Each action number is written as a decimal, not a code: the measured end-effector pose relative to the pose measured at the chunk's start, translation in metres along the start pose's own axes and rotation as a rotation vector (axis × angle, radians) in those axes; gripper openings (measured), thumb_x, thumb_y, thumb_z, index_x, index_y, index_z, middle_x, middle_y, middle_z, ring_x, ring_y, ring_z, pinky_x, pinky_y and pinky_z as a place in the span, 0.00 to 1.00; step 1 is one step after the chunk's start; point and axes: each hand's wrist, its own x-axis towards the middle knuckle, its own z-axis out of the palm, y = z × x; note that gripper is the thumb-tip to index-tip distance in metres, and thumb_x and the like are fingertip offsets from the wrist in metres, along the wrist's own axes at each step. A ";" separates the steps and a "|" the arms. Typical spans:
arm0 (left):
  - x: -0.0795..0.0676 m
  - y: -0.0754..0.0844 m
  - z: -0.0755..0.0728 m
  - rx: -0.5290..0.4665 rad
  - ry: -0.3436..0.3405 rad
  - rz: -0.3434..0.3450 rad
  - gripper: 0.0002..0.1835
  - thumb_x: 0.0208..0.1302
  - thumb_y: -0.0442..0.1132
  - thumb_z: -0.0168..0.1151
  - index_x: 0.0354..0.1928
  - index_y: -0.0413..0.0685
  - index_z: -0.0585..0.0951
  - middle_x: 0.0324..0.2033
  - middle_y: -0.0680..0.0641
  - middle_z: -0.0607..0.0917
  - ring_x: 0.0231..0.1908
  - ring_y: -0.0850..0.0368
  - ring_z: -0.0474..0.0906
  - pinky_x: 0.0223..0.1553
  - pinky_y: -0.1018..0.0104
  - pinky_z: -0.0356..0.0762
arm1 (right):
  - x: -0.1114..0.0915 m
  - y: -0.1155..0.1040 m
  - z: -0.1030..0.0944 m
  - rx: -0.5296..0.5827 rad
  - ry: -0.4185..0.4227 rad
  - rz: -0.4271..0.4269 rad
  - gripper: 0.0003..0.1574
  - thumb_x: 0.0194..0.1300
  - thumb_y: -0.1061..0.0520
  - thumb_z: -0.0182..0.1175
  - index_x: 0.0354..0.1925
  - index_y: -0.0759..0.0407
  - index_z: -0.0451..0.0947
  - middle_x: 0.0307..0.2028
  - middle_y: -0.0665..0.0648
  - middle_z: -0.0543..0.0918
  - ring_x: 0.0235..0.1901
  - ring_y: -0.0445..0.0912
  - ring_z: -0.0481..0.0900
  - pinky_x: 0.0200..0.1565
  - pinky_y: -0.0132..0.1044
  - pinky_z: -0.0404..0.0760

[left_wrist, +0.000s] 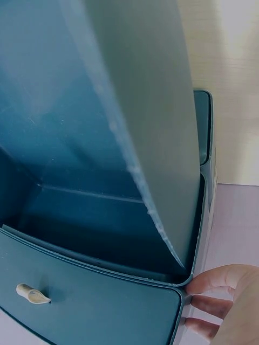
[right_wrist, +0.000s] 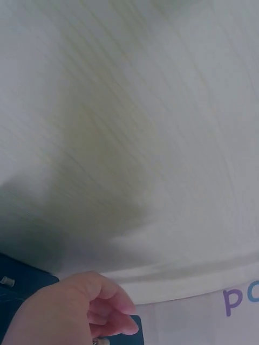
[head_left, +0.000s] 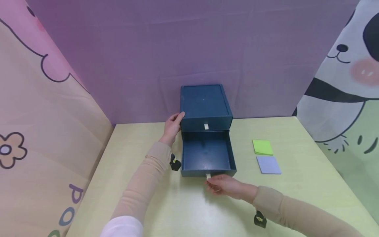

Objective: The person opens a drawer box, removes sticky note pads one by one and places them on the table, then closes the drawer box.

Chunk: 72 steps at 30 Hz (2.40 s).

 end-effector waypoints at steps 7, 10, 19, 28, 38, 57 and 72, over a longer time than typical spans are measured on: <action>0.000 0.001 0.000 0.008 -0.003 0.003 0.31 0.65 0.54 0.58 0.64 0.46 0.70 0.63 0.44 0.71 0.60 0.50 0.68 0.60 0.53 0.69 | 0.000 -0.003 0.003 -0.041 0.038 -0.028 0.26 0.72 0.58 0.46 0.52 0.83 0.68 0.32 0.48 0.81 0.33 0.39 0.76 0.44 0.37 0.79; 0.000 0.001 -0.001 0.012 -0.004 0.004 0.31 0.65 0.54 0.58 0.64 0.46 0.70 0.63 0.44 0.71 0.60 0.50 0.68 0.61 0.53 0.69 | 0.001 -0.002 0.003 -0.040 0.053 -0.031 0.25 0.71 0.58 0.47 0.52 0.83 0.69 0.31 0.48 0.80 0.33 0.39 0.76 0.44 0.37 0.79; 0.000 0.000 0.000 0.000 0.002 0.006 0.30 0.64 0.53 0.58 0.64 0.45 0.70 0.62 0.44 0.72 0.59 0.50 0.68 0.60 0.52 0.70 | 0.004 0.004 0.006 -0.064 0.136 -0.045 0.24 0.70 0.57 0.50 0.49 0.80 0.73 0.27 0.46 0.80 0.30 0.38 0.76 0.40 0.37 0.80; 0.000 -0.001 0.000 0.000 -0.002 0.006 0.30 0.65 0.53 0.58 0.64 0.45 0.70 0.62 0.44 0.72 0.60 0.50 0.68 0.60 0.53 0.70 | 0.005 0.009 0.010 -0.077 0.268 -0.062 0.22 0.66 0.57 0.55 0.46 0.77 0.77 0.25 0.46 0.83 0.29 0.39 0.79 0.39 0.38 0.81; -0.001 -0.001 0.000 -0.001 -0.002 0.017 0.30 0.65 0.53 0.58 0.64 0.45 0.70 0.62 0.44 0.72 0.60 0.50 0.69 0.60 0.53 0.70 | 0.005 0.010 0.010 -0.047 0.278 -0.086 0.23 0.66 0.58 0.55 0.46 0.80 0.75 0.24 0.45 0.82 0.26 0.38 0.76 0.35 0.35 0.78; 0.001 -0.001 -0.001 0.003 0.001 0.006 0.30 0.64 0.53 0.58 0.63 0.46 0.71 0.61 0.44 0.73 0.58 0.49 0.69 0.60 0.53 0.70 | 0.007 0.007 0.007 -0.035 0.298 -0.076 0.23 0.67 0.58 0.55 0.47 0.81 0.75 0.23 0.45 0.81 0.27 0.39 0.76 0.36 0.34 0.77; -0.001 0.000 0.001 0.012 0.005 -0.006 0.29 0.65 0.54 0.58 0.64 0.47 0.71 0.62 0.45 0.72 0.60 0.49 0.69 0.61 0.53 0.69 | 0.011 0.000 0.001 0.006 0.279 -0.069 0.25 0.69 0.56 0.53 0.49 0.81 0.74 0.25 0.46 0.82 0.28 0.39 0.75 0.37 0.33 0.77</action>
